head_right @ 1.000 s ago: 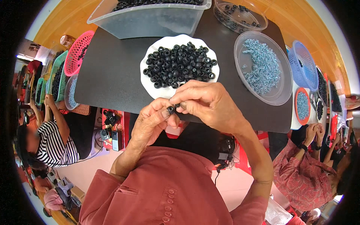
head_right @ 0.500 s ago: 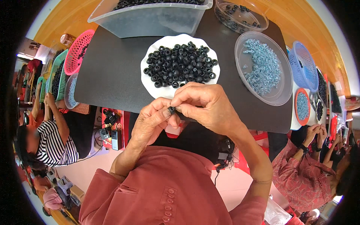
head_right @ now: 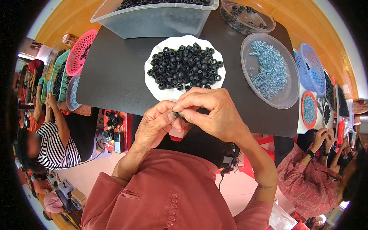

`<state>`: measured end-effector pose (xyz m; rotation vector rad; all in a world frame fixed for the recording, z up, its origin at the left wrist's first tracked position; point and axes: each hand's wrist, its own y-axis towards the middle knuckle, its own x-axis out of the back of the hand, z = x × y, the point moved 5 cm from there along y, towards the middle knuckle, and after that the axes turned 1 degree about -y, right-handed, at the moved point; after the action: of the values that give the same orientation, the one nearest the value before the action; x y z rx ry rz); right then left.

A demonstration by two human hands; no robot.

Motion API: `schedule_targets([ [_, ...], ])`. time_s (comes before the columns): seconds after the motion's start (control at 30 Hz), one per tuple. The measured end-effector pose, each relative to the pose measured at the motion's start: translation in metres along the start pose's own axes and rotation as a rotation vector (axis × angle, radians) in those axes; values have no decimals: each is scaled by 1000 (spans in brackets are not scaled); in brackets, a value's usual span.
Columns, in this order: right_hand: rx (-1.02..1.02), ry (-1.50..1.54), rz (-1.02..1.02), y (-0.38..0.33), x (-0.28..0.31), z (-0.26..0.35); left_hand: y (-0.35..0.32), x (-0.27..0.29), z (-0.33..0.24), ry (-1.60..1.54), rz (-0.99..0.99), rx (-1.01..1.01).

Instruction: The person picks hollow black components from a plate and inserts small blue beads taken from a dish into them by hand.

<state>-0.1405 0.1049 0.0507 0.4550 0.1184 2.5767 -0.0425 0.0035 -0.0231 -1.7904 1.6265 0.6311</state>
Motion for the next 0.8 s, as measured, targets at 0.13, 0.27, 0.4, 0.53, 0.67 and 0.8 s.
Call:
schedule_targets([
  [0.13,-89,125,-71,-5,-3,-5,-1,0,0,-18,-2,16],
  [0.27,-64,72,-48,-5,0,-3,0,-1,0,-16,11,0],
  [0.4,95,-108,11,-1,-1,8,-1,0,1,-1,4,-10],
  [0.53,104,-132,16,-2,-2,8,-1,-2,1,-15,19,-17],
  [0.67,13,-11,-35,-5,-2,0,-2,-3,0,-13,-13,-13],
  [0.8,-71,116,-62,-9,-1,-8,-2,-1,1,0,-15,4],
])
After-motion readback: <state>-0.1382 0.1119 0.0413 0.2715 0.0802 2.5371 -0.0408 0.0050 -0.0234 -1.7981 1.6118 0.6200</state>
